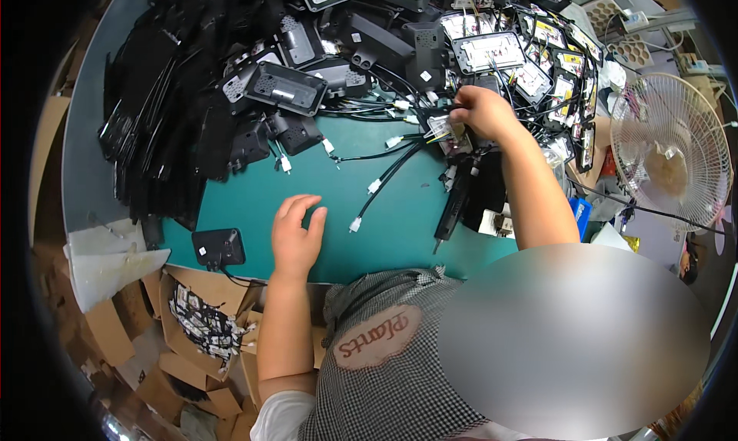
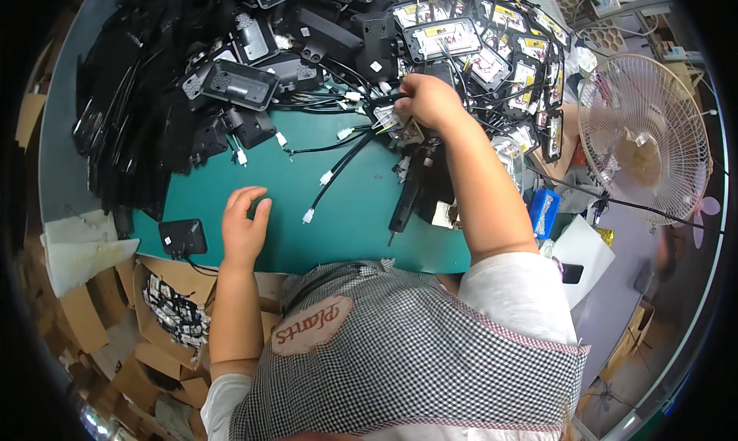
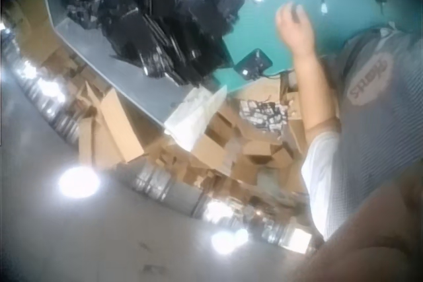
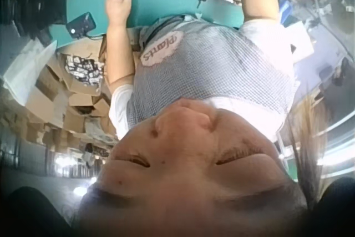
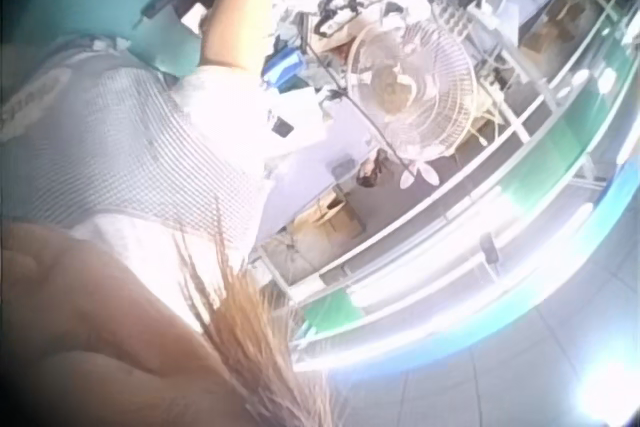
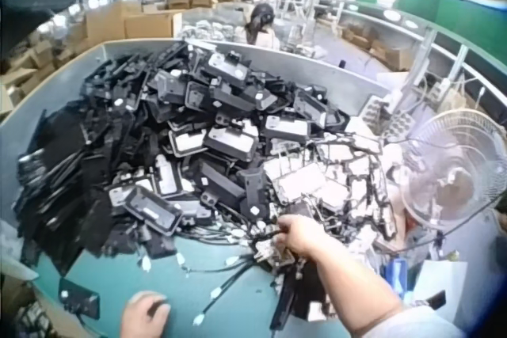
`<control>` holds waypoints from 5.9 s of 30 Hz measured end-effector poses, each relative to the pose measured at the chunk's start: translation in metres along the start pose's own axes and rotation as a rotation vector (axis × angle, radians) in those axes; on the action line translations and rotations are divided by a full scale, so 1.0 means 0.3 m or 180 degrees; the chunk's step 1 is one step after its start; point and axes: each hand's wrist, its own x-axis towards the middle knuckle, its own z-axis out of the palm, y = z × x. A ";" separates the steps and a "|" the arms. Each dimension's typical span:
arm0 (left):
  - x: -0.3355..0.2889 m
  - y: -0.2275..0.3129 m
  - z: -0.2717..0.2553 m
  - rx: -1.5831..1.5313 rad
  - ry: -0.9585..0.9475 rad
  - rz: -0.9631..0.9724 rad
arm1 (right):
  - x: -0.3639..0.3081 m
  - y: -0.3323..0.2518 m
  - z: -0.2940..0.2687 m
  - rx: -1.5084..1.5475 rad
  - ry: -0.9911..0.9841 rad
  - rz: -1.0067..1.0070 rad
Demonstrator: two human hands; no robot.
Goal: The person attaches plastic casings to electronic display modules using an electric screwdriver to secure them with screws.
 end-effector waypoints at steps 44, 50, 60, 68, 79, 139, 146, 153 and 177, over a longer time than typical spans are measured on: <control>0.453 -0.457 -0.270 0.2146 0.0818 -0.0735 | -0.344 -0.304 0.357 0.4407 -0.0982 -0.0299; 0.208 -0.199 -0.356 -0.1925 0.0903 -0.1352 | -0.317 -0.300 0.413 0.4272 -0.1131 0.0086; -0.202 0.116 -0.059 -0.4088 -0.0280 -0.2010 | -0.450 -0.316 0.486 0.4475 -0.1163 -0.0772; -0.333 0.196 -0.031 0.1180 0.0644 -0.0183 | -0.536 -0.223 0.460 0.4374 -0.1937 -0.1626; -0.415 0.207 -0.040 0.0718 0.0338 0.0794 | -0.646 -0.266 0.426 0.2932 -0.0947 -0.2376; -0.463 0.066 0.000 -0.2243 0.1009 -0.0968 | -0.551 -0.292 0.383 0.4086 -0.1135 -0.1069; -0.406 0.119 -0.200 -0.3338 -0.2246 -0.0800 | -0.487 -0.268 0.364 0.4060 -0.1847 -0.2131; -0.335 0.148 -0.033 -0.0311 -0.0346 -0.0160 | -0.524 -0.276 0.527 0.4983 -0.3173 -0.1036; -0.283 -0.255 0.163 0.1362 0.0494 -0.0326 | 0.254 -0.593 0.588 0.0715 0.1618 -0.2835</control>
